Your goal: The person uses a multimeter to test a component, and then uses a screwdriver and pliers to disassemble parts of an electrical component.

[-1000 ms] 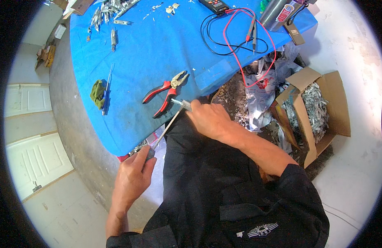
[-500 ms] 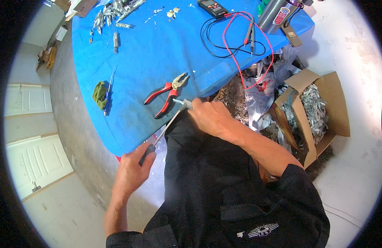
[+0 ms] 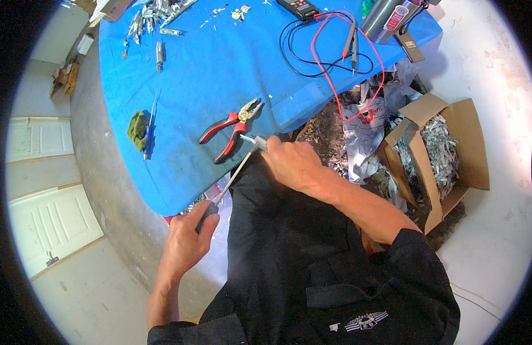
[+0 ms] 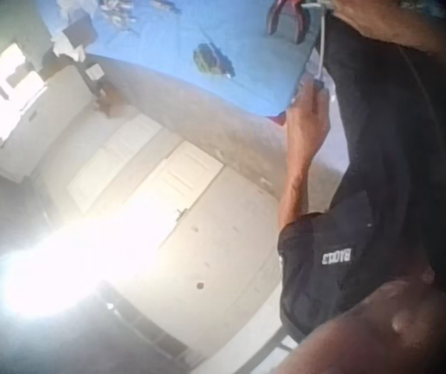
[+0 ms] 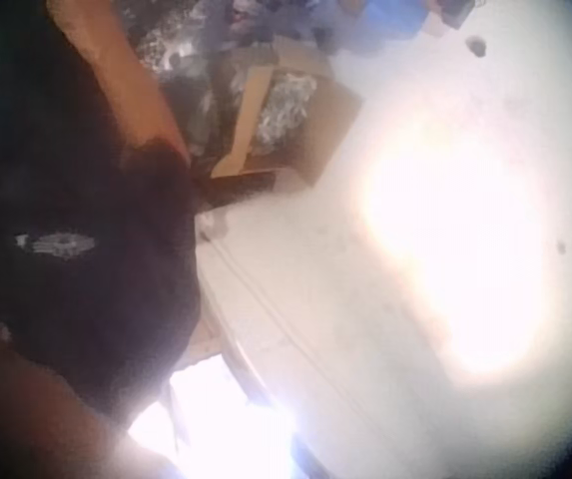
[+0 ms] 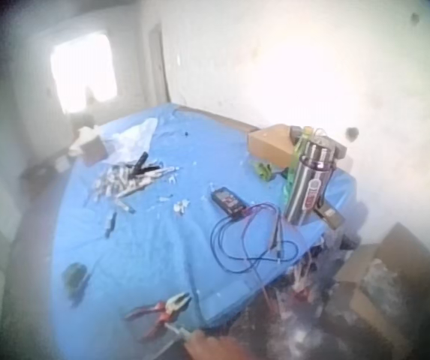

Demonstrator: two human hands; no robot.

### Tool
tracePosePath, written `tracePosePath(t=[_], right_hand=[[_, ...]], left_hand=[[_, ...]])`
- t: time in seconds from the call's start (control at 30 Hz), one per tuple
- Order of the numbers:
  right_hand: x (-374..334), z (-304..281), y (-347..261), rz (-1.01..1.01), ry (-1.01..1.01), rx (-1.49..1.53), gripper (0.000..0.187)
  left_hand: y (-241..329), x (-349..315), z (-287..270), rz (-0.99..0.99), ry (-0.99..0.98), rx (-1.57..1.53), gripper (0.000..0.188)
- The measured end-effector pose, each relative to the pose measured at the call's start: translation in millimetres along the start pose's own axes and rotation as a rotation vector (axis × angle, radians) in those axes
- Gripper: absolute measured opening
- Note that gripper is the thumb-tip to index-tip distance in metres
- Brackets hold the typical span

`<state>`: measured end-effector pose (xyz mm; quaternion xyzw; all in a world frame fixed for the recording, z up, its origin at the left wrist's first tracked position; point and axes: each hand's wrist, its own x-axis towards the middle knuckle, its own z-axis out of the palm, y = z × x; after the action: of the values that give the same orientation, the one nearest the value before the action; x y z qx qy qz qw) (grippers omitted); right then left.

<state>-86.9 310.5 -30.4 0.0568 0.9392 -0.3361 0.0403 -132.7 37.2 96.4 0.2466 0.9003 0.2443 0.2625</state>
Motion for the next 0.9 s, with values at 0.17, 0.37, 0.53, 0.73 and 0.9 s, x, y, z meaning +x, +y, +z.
tracePosePath(t=[0.17,0.37,0.53,0.73,0.9], right_hand=[[1.2,0.9,4.3,-0.031,0.04,-0.049,0.033],[3.1,-4.6,4.8,-0.048,0.039,-0.095,0.032],[3.8,-4.7,2.8,-0.025,0.019,-0.053,0.033],[2.5,-8.0,2.8,0.012,-0.008,-0.028,0.033],[3.3,-5.3,5.5,-0.008,-0.018,-0.038,0.034]], left_hand=[[-9.3,6.9,0.1,-0.136,-0.094,-0.161,0.031],[-12.6,9.6,1.4,-0.356,-0.186,-0.369,0.034],[-24.6,2.1,13.2,0.032,0.046,-0.051,0.029],[3.4,0.2,10.7,0.148,0.129,0.084,0.026],[0.4,4.0,5.3,0.218,0.12,0.126,0.025]])
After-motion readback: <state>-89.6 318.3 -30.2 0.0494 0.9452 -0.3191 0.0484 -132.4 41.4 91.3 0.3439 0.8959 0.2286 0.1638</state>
